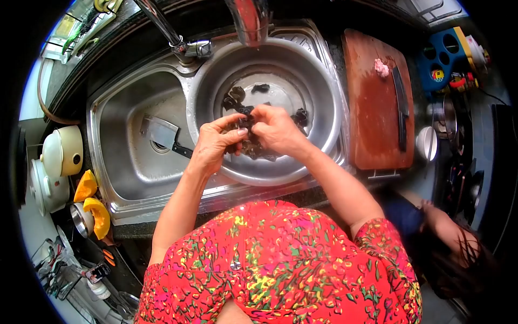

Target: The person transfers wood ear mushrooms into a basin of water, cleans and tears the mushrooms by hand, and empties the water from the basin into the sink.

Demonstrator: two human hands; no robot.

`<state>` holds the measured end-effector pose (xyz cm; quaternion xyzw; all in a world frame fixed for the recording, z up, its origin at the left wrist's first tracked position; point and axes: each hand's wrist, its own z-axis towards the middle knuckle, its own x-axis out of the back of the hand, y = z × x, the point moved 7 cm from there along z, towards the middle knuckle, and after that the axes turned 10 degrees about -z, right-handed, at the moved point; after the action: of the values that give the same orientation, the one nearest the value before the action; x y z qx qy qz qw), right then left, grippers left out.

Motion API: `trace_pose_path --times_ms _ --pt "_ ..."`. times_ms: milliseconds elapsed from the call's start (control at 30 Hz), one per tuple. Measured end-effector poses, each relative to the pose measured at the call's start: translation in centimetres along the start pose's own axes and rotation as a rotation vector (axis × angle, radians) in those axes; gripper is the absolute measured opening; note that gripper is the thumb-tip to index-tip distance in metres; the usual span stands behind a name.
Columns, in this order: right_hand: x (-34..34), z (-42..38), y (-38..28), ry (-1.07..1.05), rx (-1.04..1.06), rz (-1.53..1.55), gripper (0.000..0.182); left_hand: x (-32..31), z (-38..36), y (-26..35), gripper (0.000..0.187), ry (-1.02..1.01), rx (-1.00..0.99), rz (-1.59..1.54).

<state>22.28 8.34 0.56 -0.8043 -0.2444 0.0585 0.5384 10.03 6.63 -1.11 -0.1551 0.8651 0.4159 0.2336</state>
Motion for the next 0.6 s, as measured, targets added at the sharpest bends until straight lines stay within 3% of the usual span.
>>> trace_pose_path --times_ms 100,300,400,467,500,567,600 --pt "-1.1 -0.2 -0.3 -0.027 0.1 0.06 0.013 -0.1 -0.1 -0.3 0.018 -0.024 -0.005 0.06" --pt "-2.2 -0.8 2.0 0.202 0.161 -0.33 0.01 0.9 -0.3 -2.2 0.011 0.029 0.002 0.166" --pt "-2.2 -1.4 1.1 0.314 0.231 -0.542 0.009 1.1 -0.6 -2.0 0.007 0.149 -0.229 0.307" --pt "-2.1 -2.2 -0.2 0.454 0.474 -0.726 0.007 0.8 -0.7 -2.3 0.007 0.138 -0.294 0.289" --pt "-1.8 -2.2 -0.3 0.454 0.474 -0.724 0.007 0.6 -0.9 -2.1 0.008 0.126 -0.357 0.268" --pt "-0.4 -1.4 1.9 0.316 0.11 -0.1 0.008 0.1 -0.9 -1.8 0.007 0.127 -0.284 0.206" --pt "-0.1 -1.5 2.3 0.318 0.04 0.047 0.008 0.0 -0.7 -1.9 0.007 0.124 -0.228 0.086"
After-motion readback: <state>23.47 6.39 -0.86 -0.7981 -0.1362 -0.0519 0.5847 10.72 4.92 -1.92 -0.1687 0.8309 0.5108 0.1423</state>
